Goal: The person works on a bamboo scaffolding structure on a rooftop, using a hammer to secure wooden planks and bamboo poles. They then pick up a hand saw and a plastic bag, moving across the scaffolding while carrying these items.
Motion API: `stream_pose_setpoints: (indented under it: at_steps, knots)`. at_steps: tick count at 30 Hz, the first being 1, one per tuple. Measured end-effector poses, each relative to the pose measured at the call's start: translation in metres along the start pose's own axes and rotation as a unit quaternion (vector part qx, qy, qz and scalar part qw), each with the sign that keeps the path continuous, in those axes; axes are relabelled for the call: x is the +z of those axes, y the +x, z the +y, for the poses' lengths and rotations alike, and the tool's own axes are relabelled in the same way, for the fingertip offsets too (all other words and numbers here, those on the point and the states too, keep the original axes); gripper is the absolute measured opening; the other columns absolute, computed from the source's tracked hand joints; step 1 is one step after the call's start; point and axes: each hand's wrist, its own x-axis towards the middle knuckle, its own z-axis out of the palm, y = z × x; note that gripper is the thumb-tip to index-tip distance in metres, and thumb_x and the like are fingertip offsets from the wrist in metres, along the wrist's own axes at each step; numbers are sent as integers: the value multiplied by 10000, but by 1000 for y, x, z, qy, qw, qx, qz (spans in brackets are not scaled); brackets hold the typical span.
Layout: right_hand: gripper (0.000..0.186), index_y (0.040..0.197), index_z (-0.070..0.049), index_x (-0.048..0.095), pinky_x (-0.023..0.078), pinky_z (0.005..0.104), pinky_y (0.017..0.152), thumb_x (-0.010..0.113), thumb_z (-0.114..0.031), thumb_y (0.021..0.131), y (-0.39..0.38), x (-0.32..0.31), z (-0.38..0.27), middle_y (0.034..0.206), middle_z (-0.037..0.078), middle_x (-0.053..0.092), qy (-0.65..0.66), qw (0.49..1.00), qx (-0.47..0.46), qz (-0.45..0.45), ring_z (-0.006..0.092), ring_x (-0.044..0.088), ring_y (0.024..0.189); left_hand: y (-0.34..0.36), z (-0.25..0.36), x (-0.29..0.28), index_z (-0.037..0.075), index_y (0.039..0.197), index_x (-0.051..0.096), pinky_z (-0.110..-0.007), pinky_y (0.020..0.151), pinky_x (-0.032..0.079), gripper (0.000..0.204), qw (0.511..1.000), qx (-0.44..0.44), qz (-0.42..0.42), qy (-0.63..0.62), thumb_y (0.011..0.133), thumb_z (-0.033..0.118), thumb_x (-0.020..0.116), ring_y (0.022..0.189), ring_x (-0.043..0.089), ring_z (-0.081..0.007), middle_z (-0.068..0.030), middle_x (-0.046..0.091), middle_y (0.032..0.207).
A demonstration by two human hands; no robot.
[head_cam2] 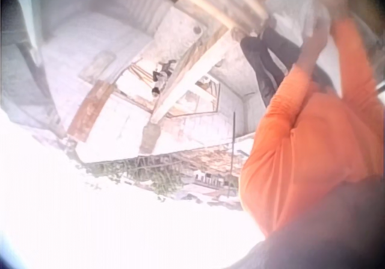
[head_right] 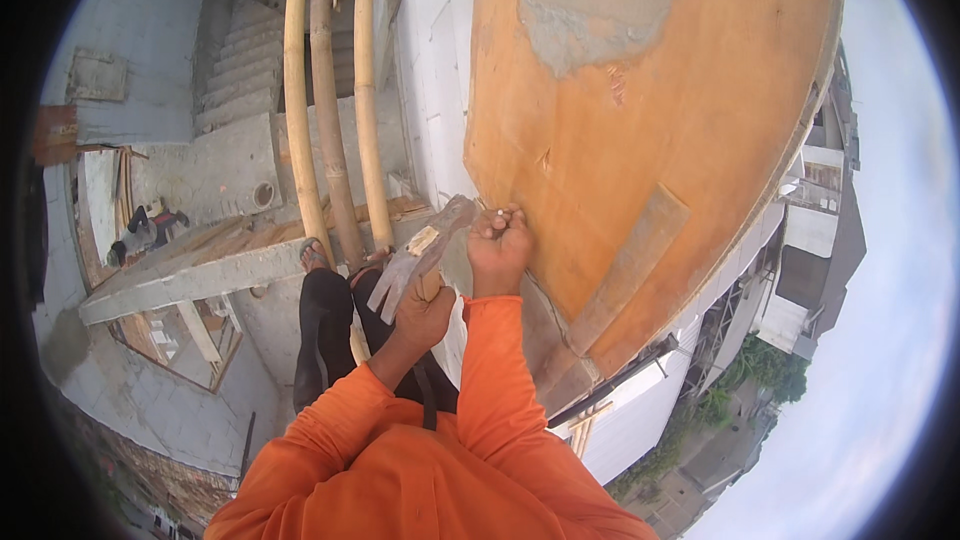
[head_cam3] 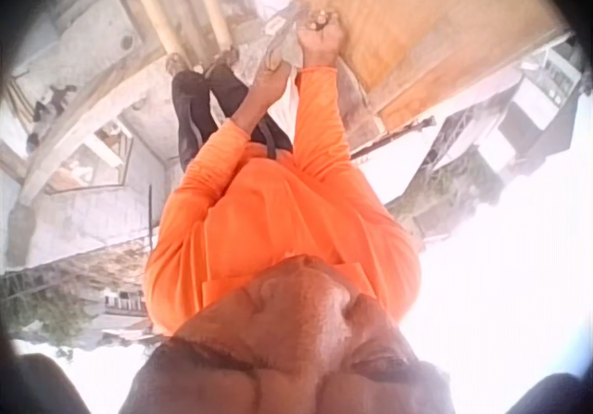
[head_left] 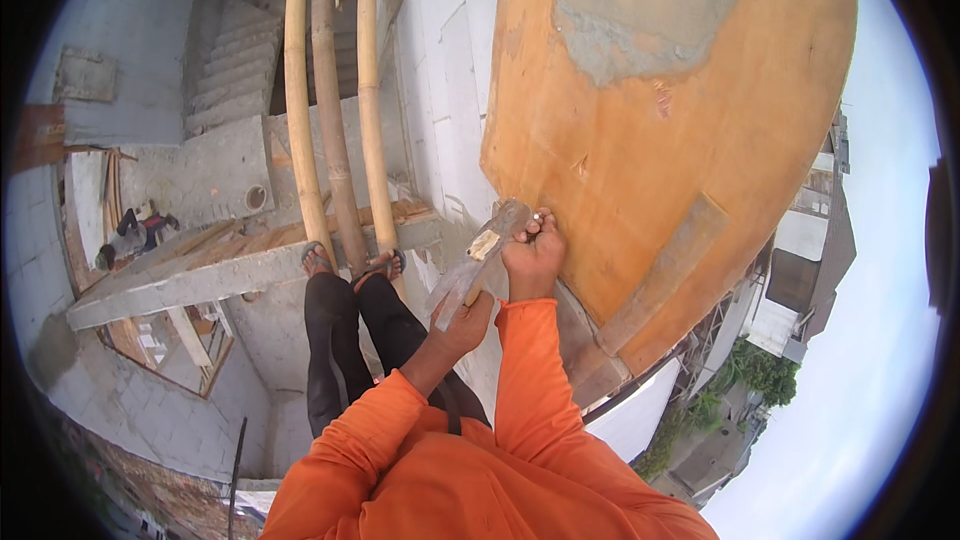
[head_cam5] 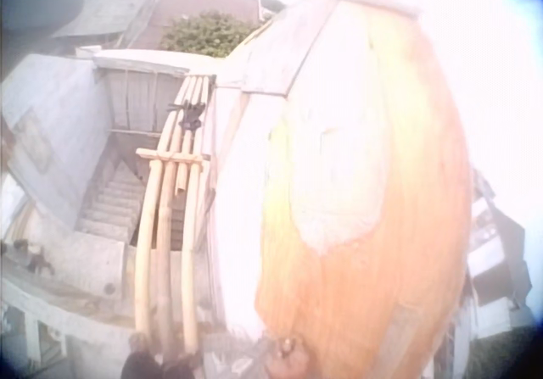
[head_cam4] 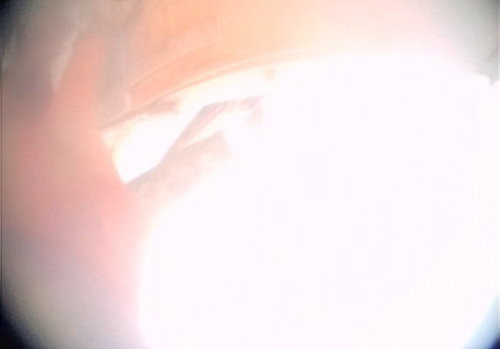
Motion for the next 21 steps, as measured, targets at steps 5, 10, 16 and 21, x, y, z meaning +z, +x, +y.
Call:
stream_pose_setpoints:
  at_steps: [5,10,16,21]
  knots:
    - [292,816,-94,500,339,242,418,321,-252,985,0,-4,-1,619,-15,448,49,999,15,12,112,442,522,13,15,-17,-27,921,551,-382,597,478,240,970,-195,-78,120,746,137,545,622,613,-330,-210,590,667]
    - [285,831,-96,519,364,256,434,334,-250,984,-3,-1,-1,617,-10,468,46,999,16,-16,123,465,533,6,33,-36,-14,997,570,-382,612,491,298,978,-113,-64,164,745,145,556,662,638,-345,-204,599,664]
    - [234,933,-54,557,383,300,488,360,-179,953,-25,5,-4,628,7,488,-144,989,7,30,145,477,544,-12,13,-66,-1,956,593,-348,592,486,255,986,-126,-64,90,742,136,577,600,622,-277,-166,603,653]
    - [214,995,-38,570,360,247,492,384,-120,929,-80,0,-16,612,-22,436,-528,844,-89,-30,105,442,527,-27,-22,-84,-19,863,567,-320,605,476,261,965,-212,2,152,701,178,623,606,600,-202,-133,599,676]
